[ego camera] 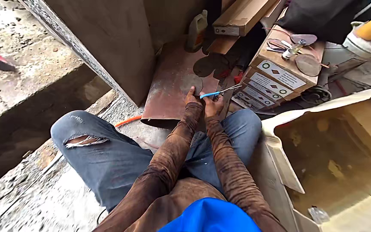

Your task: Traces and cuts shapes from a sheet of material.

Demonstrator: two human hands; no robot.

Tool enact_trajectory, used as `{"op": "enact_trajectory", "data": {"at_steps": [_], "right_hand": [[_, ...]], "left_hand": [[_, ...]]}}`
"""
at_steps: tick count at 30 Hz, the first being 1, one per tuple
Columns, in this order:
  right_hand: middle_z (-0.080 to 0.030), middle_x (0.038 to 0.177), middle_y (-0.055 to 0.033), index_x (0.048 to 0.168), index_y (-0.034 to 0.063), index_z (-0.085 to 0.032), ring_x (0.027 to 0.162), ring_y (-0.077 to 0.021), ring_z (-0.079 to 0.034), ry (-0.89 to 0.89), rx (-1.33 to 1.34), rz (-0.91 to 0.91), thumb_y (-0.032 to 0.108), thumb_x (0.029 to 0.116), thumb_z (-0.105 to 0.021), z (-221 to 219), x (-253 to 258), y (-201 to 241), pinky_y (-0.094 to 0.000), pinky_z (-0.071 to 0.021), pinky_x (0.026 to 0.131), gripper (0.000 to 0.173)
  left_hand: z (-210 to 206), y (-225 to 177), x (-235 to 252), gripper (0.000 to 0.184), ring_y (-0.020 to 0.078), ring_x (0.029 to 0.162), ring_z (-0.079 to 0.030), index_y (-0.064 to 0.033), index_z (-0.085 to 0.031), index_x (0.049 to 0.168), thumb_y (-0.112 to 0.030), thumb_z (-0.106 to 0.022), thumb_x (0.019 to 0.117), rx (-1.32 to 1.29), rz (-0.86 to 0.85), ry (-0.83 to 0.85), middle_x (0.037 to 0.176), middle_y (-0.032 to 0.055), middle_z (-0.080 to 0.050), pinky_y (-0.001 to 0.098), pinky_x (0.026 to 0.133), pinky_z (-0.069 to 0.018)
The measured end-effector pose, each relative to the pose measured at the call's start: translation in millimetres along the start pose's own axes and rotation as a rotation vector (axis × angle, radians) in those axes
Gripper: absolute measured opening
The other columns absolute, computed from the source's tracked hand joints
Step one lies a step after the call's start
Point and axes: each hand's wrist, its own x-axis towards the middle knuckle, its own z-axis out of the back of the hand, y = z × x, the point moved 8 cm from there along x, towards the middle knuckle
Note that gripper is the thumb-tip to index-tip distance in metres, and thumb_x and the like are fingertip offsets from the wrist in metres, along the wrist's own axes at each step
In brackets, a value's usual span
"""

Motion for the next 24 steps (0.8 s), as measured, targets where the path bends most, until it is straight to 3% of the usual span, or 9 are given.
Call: {"op": "enact_trajectory", "data": {"at_steps": [3,6,10,16,19,22,24], "right_hand": [[-0.068,0.117,-0.0173,0.132,0.0033,-0.06,0.109,-0.0285,-0.065,-0.078,-0.023,-0.077,0.037,0.0729,-0.092,-11,17,7,-0.0495,-0.0526,0.097,0.075],[-0.07,0.107,-0.0157,0.124,0.0022,-0.062,0.099,-0.0245,-0.069,-0.011,0.073,-0.104,0.025,0.0733,-0.093,-24,29,0,-0.0445,-0.0577,0.089,0.063],[-0.071,0.107,-0.0169,0.123,0.0002,-0.061,0.094,-0.027,-0.072,0.152,0.18,-0.213,0.01,0.0766,-0.089,-39,37,-18,-0.0464,-0.0634,0.08,0.055],[-0.072,0.11,-0.0134,0.125,0.0094,-0.064,0.097,-0.0278,-0.07,0.136,0.022,-0.165,0.018,0.076,-0.088,-36,31,-23,-0.0504,-0.0595,0.082,0.055],[-0.071,0.107,-0.0187,0.122,0.0004,-0.064,0.093,-0.0304,-0.073,0.021,0.085,-0.202,0.006,0.0753,-0.088,-32,43,-31,-0.0505,-0.0638,0.08,0.053],[-0.071,0.105,-0.0185,0.121,-0.0007,-0.063,0.09,-0.0285,-0.072,-0.023,0.094,-0.166,0.002,0.0738,-0.087,-26,47,-32,-0.0476,-0.0634,0.078,0.053],[-0.071,0.104,-0.0182,0.119,-0.0012,-0.064,0.088,-0.0278,-0.072,-0.043,0.058,-0.133,0.003,0.0728,-0.088,-19,51,-32,-0.0463,-0.0629,0.079,0.053]], "left_hand": [[0,6,2,0.039,0.0282,0.099,-0.067,-0.0022,-0.051,0.134,-0.014,-0.064,0.0998,0.013,-0.002,-0.035,0.117,0.0192,-0.065,0.0475,0.083,-0.0587],[-1,-4,-2,0.043,0.0285,0.103,-0.066,-0.0039,-0.052,0.136,-0.018,-0.067,0.0985,0.09,-0.039,-0.06,0.119,0.0186,-0.065,0.048,0.086,-0.0579],[23,-9,-4,0.057,0.0229,0.111,-0.065,-0.0129,-0.055,0.139,-0.046,-0.07,0.0948,0.407,-0.05,0.014,0.127,0.0099,-0.066,0.0453,0.092,-0.0565],[21,-2,13,0.054,0.024,0.112,-0.066,-0.0103,-0.056,0.139,-0.041,-0.07,0.0964,0.328,-0.028,-0.036,0.127,0.0117,-0.066,0.0448,0.093,-0.0564],[17,7,8,0.041,0.025,0.099,-0.067,-0.0033,-0.057,0.131,-0.029,-0.065,0.1006,0.177,-0.007,-0.122,0.115,0.0163,-0.067,0.0445,0.084,-0.058],[35,22,9,0.058,0.0211,0.099,-0.067,-0.008,-0.06,0.132,-0.055,-0.062,0.0979,0.41,0.088,-0.039,0.116,0.0127,-0.068,0.0415,0.085,-0.0572],[43,32,11,0.062,0.0234,0.114,-0.063,-0.0074,-0.053,0.141,-0.056,-0.052,0.1028,0.5,0.179,0.07,0.131,0.0147,-0.064,0.043,0.096,-0.0536]]}}
